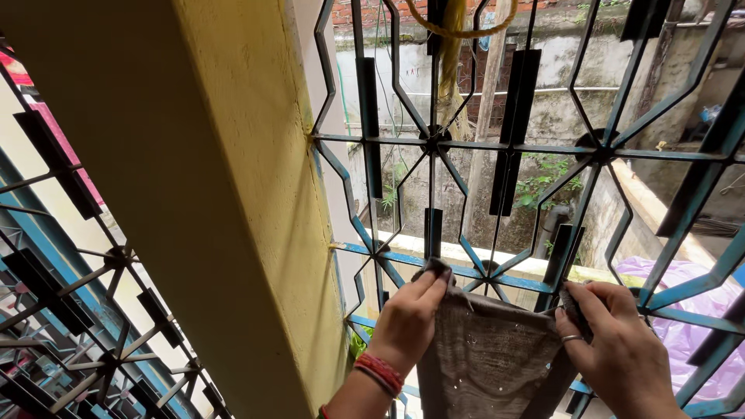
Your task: The person cleans a metal window grill by wiping the bars and frame with a cloth.
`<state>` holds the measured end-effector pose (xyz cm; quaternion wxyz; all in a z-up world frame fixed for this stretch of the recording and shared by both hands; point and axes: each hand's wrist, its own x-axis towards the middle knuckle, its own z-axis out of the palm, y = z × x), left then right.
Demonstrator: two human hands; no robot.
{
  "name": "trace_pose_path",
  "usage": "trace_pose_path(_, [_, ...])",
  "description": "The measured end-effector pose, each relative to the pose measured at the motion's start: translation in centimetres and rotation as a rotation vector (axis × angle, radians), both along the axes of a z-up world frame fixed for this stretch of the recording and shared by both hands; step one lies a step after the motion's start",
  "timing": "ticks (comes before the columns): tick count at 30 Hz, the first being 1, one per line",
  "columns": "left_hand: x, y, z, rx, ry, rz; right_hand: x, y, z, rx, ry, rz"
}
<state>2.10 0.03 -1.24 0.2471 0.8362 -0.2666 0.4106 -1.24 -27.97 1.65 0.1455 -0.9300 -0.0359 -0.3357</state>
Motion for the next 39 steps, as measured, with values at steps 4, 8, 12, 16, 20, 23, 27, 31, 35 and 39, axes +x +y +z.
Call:
trace_pose_path(4, [-2.2,0.6,-3.9,-0.161,0.046,-0.019,0.1,-0.1,-1.8,0.099,-0.271,0.213])
trace_pose_path(8, [-2.5,1.8,-6.0,-0.422,0.074,0.05,0.4,0.4,-3.1,0.249,-0.264,0.385])
trace_pose_path(12, [0.4,2.9,-4.4,-0.401,0.012,0.177,0.5,3.4,-2.4,0.181,-0.409,0.457])
trace_pose_path(16, [0.2,1.0,-3.8,-0.289,-0.087,0.051,1.0,4.0,-0.9,0.147,-0.419,0.46])
trace_pose_path(20, [-0.8,-3.2,-3.4,-0.252,-0.032,-0.136,0.1,2.0,0.0,0.227,-0.46,0.397])
trace_pose_path(23, [0.5,-6.2,-2.3,-0.225,-0.074,-0.317,-0.6,0.2,1.0,0.157,-0.558,0.316])
trace_pose_path(27, [2.9,-10.0,-0.1,0.001,-0.083,-0.276,-1.8,-0.1,1.2,0.02,-0.173,0.127])
trace_pose_path(31, [4.0,-12.8,0.1,0.079,-0.198,-0.135,-1.2,-1.5,1.9,-0.139,-0.239,0.141])
trace_pose_path(35, [3.4,-13.5,-0.5,0.025,-0.217,-0.111,-0.9,-3.9,0.5,0.387,-0.157,0.313])
trace_pose_path(39, [3.5,-13.2,0.1,0.041,-0.245,-0.058,-0.7,-4.2,-1.8,1.309,0.05,0.488])
